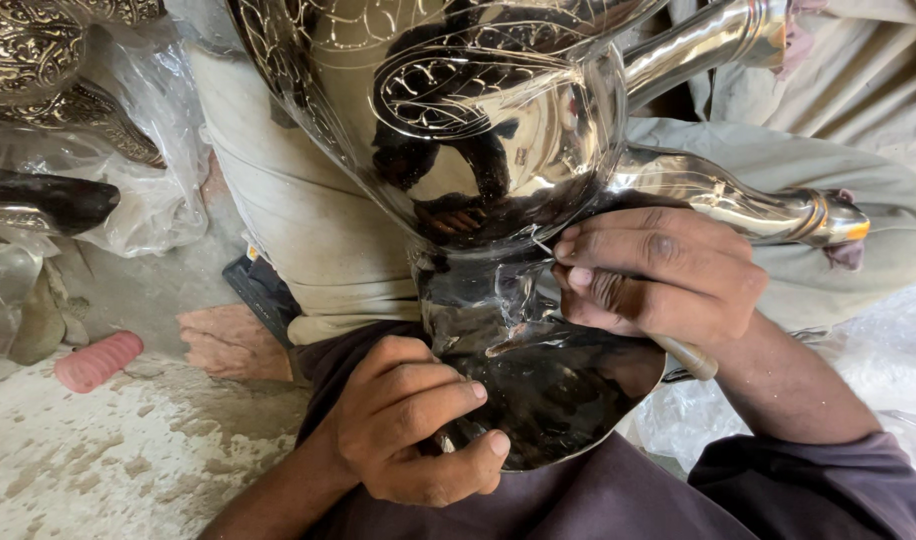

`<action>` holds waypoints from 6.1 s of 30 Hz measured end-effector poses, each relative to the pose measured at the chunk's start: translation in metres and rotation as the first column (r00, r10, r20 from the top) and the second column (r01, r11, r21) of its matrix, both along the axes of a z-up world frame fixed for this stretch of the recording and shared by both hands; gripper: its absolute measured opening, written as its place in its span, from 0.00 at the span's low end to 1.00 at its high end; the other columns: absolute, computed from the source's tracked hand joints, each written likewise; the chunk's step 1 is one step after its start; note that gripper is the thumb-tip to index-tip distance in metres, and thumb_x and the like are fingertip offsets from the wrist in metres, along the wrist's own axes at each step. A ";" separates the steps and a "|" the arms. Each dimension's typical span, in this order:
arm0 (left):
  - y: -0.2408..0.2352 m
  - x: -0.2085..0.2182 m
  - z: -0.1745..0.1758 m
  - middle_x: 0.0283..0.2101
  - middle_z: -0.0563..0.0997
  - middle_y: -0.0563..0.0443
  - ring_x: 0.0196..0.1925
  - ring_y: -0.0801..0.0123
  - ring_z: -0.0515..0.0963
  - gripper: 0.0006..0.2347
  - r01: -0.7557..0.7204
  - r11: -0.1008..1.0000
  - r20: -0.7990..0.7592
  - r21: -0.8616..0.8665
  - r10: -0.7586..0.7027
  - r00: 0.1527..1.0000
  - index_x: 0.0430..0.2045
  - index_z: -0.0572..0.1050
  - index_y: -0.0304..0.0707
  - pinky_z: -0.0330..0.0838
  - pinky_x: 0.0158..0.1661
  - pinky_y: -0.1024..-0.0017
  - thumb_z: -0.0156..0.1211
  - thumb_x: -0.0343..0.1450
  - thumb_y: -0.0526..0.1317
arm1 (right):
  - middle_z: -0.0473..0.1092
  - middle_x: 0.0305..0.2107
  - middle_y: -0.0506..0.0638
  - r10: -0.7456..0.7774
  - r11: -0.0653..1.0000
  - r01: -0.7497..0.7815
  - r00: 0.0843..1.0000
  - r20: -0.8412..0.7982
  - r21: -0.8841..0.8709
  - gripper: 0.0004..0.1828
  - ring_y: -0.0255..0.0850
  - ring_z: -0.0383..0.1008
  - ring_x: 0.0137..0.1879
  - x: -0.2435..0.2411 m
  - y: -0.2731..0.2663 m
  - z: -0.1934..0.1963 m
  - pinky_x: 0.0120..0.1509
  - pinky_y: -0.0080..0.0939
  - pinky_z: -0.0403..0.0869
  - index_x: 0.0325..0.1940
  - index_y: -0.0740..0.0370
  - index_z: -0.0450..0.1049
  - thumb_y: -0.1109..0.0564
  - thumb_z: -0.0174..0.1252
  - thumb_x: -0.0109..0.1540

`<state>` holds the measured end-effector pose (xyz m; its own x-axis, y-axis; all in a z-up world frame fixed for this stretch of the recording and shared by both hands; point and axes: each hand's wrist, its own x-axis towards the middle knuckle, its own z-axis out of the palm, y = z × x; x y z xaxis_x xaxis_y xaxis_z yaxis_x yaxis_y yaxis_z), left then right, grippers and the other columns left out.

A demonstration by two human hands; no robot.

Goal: The person sits on the floor and uses a hammer and chisel to engrave intricate patterns onto a silver-colored metal teapot. They repeatedly strike the chisel to create detailed designs on the body and handle of the teapot.

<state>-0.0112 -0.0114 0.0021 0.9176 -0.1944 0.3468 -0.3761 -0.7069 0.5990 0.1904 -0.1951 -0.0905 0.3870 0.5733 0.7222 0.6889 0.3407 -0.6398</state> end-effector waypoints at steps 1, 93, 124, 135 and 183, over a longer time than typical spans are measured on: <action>0.000 0.000 0.000 0.45 0.76 0.54 0.40 0.72 0.80 0.08 0.004 1.000 -0.004 0.000 -0.004 1.000 0.51 0.71 0.54 0.75 0.37 0.69 0.59 0.82 0.49 | 0.77 0.33 0.57 0.004 1.000 -0.003 1.000 0.007 -0.014 0.10 0.47 0.82 0.41 0.001 -0.001 0.002 0.44 0.42 0.82 0.34 0.67 0.76 0.63 0.72 0.59; 0.043 -0.009 -0.015 0.30 0.78 0.51 0.26 0.67 0.77 0.20 0.089 0.949 -0.060 -0.303 -0.112 0.992 0.40 0.66 0.37 0.71 0.26 0.64 0.43 0.82 0.58 | 0.71 0.39 0.57 -0.251 0.890 0.438 0.230 -0.940 -0.130 0.09 0.35 0.74 0.37 -0.035 0.048 0.058 0.46 0.35 0.77 0.41 0.66 0.64 0.71 0.59 0.65; 0.043 -0.002 -0.015 0.29 0.77 0.51 0.26 0.68 0.77 0.21 0.113 0.946 -0.036 -0.305 -0.130 0.991 0.37 0.65 0.37 0.72 0.26 0.66 0.40 0.82 0.58 | 0.74 0.34 0.56 -0.316 0.938 0.292 0.507 -0.802 -0.185 0.10 0.35 0.75 0.38 -0.026 0.032 0.042 0.43 0.31 0.75 0.37 0.66 0.70 0.70 0.66 0.60; 0.046 -0.001 -0.014 0.30 0.77 0.51 0.26 0.68 0.77 0.21 0.125 0.953 -0.040 -0.276 -0.141 0.989 0.38 0.65 0.37 0.72 0.26 0.66 0.40 0.82 0.59 | 0.74 0.32 0.57 -0.172 0.985 0.137 0.629 -0.758 -0.110 0.11 0.36 0.77 0.37 -0.001 0.025 0.037 0.40 0.31 0.76 0.33 0.65 0.70 0.70 0.66 0.56; 0.044 -0.007 -0.017 0.30 0.78 0.50 0.26 0.66 0.77 0.21 0.102 0.957 -0.057 -0.271 -0.122 0.991 0.39 0.64 0.37 0.71 0.25 0.65 0.40 0.82 0.59 | 0.72 0.28 0.54 -0.076 0.997 0.040 0.770 -0.633 -0.071 0.08 0.38 0.76 0.31 0.004 0.017 0.034 0.34 0.33 0.76 0.27 0.65 0.65 0.70 0.58 0.54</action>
